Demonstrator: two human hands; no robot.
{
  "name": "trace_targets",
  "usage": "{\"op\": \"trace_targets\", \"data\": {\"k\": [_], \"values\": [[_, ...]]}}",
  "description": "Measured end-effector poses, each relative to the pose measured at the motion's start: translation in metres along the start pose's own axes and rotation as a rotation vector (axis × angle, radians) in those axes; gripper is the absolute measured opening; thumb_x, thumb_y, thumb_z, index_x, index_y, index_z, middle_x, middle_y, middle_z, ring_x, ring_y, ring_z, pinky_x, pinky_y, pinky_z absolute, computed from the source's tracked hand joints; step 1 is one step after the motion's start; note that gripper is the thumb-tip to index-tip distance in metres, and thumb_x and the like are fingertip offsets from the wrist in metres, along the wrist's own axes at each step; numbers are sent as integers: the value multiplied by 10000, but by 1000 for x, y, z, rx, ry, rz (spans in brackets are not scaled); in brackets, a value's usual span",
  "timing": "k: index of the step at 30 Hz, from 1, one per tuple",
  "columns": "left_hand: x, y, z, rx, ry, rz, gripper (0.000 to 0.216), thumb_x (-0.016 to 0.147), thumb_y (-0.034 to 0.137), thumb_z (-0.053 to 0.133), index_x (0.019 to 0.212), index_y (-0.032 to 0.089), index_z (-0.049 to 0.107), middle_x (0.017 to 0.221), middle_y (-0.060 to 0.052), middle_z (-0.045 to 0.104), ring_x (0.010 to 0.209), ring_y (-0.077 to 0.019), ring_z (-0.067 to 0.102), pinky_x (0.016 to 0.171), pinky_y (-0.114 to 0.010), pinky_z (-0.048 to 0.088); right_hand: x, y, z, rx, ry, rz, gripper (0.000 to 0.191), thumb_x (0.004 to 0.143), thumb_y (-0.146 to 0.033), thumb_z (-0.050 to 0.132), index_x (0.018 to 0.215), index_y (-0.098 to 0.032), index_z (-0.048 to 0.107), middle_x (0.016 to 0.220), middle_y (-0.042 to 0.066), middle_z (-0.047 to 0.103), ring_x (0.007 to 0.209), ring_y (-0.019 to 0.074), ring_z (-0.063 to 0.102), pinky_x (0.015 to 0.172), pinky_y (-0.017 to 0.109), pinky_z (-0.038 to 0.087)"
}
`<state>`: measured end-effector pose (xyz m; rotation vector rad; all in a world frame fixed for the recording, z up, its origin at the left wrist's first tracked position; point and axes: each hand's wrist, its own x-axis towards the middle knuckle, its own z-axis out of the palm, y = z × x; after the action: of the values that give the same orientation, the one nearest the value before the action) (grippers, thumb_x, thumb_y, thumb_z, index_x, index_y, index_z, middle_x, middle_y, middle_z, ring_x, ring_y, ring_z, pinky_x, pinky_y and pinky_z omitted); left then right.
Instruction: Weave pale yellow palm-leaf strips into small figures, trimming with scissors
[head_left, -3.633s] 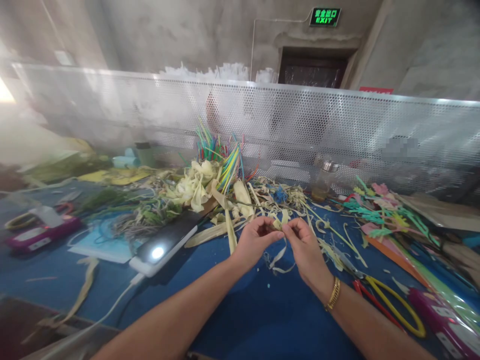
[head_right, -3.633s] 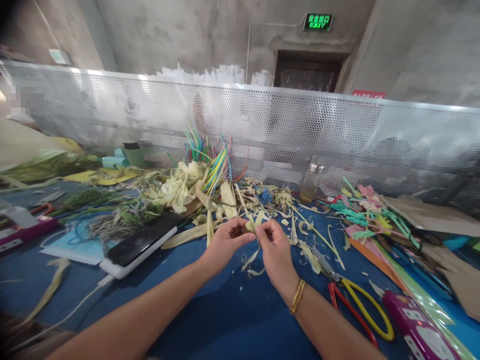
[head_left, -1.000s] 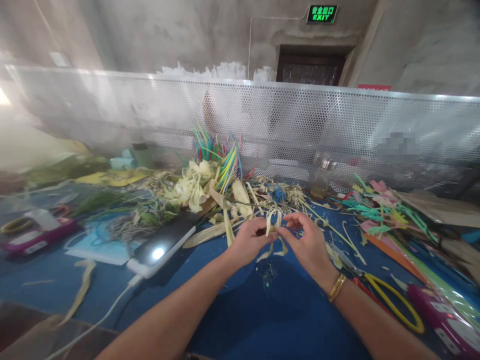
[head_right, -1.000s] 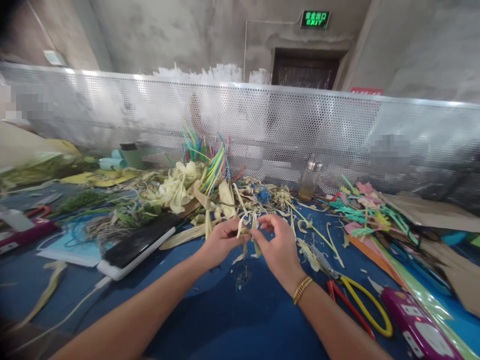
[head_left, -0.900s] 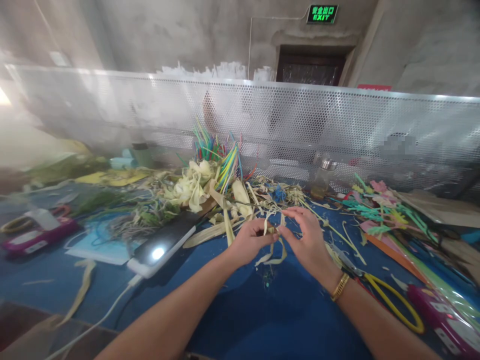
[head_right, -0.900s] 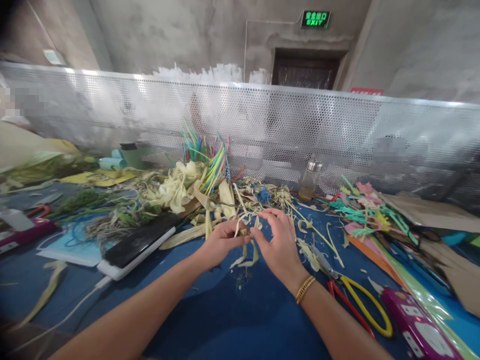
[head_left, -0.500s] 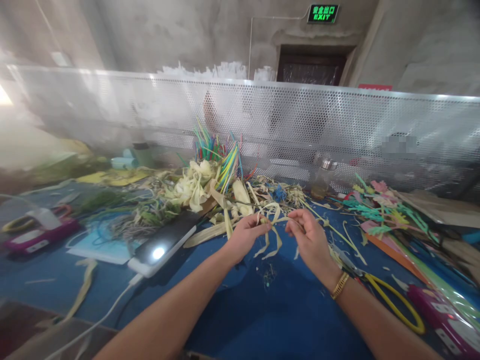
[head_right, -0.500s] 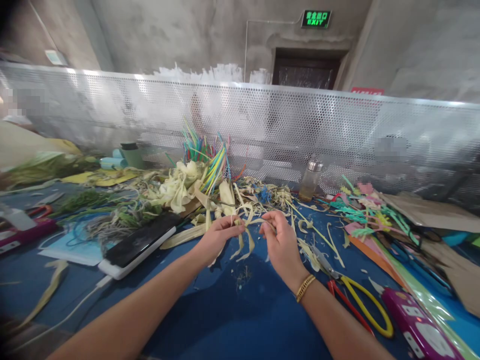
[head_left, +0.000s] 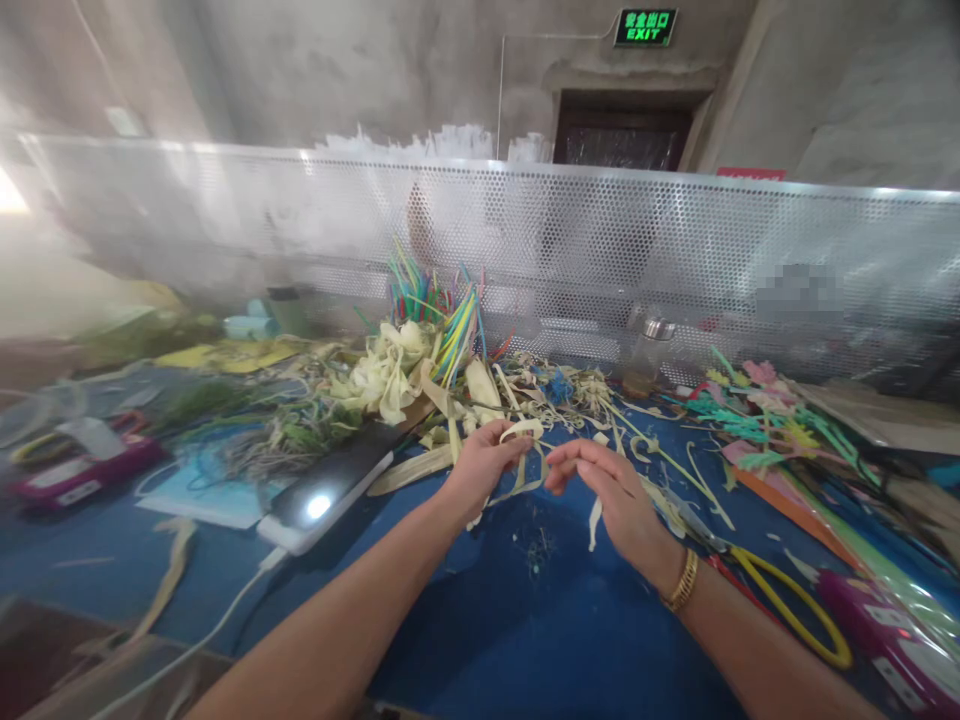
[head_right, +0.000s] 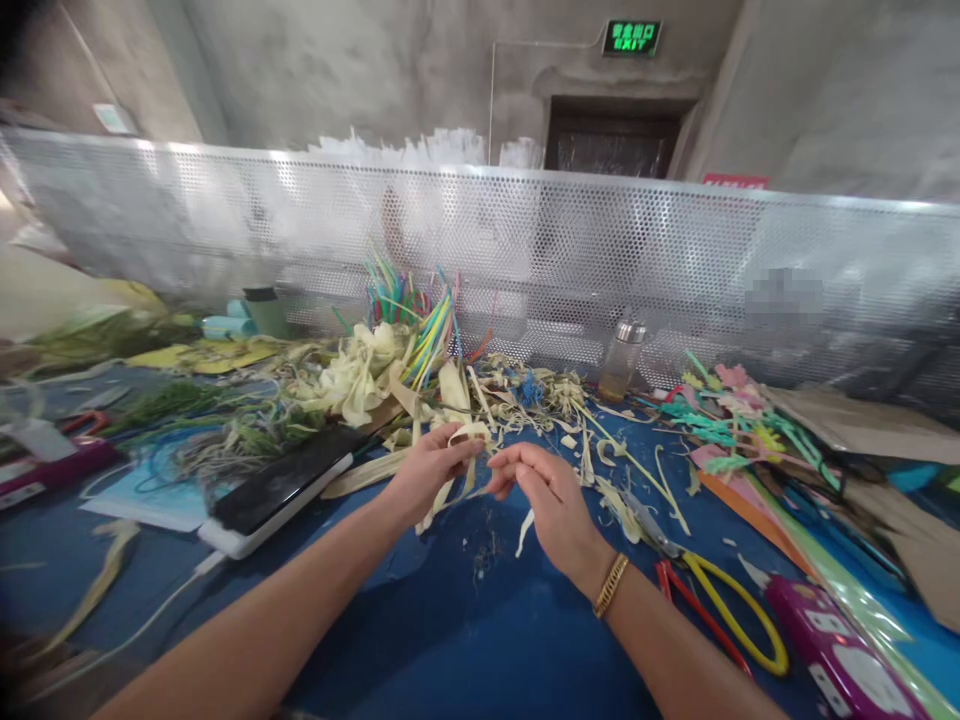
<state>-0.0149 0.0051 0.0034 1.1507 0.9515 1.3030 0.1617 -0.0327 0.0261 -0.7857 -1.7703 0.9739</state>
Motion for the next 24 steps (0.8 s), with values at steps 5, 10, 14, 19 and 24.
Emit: {"op": "trace_targets", "data": {"k": [5, 10, 14, 19, 24], "values": [[1, -1, -1, -11, 22, -16, 324, 607, 343, 746, 596, 165, 476, 501, 69, 405, 453, -51, 339, 467, -205, 248, -1, -2, -3, -88, -213, -73, 478, 769, -74, 330, 1169, -203, 557, 1114, 65, 663, 1041, 189, 602, 961, 396, 431], [3, -6, -3, 82, -19, -61, 334, 630, 384, 726, 568, 161, 486, 464, 62, 409, 413, -42, 278, 433, -218, 172, -2, -2, 1, -517, -247, -179, 348, 894, -135, 387, 1167, -244, 573, 1069, 48, 666, 983, 178, 613, 879, 347, 462], [-1, -4, 0, 158, -72, -75, 329, 613, 401, 727, 560, 148, 524, 450, 70, 386, 416, -41, 247, 437, -224, 141, 0, -1, 2, -704, -154, -302, 261, 935, -256, 425, 1088, -241, 635, 916, 56, 633, 827, 167, 591, 745, 313, 470], [-6, -1, 4, 206, -158, -21, 363, 589, 450, 747, 587, 134, 568, 493, 63, 400, 465, -47, 260, 468, -221, 153, 2, 1, 3, -611, -10, -256, 265, 937, -284, 427, 998, -215, 676, 1078, 92, 600, 912, 178, 581, 813, 332, 474], [-8, -2, 3, 223, -240, -4, 418, 632, 537, 712, 659, 126, 638, 516, 49, 402, 483, -58, 263, 479, -235, 153, 5, 21, 2, -308, 152, 29, 309, 916, -399, 455, 934, -191, 683, 897, 83, 688, 753, 180, 644, 693, 316, 528]]}}
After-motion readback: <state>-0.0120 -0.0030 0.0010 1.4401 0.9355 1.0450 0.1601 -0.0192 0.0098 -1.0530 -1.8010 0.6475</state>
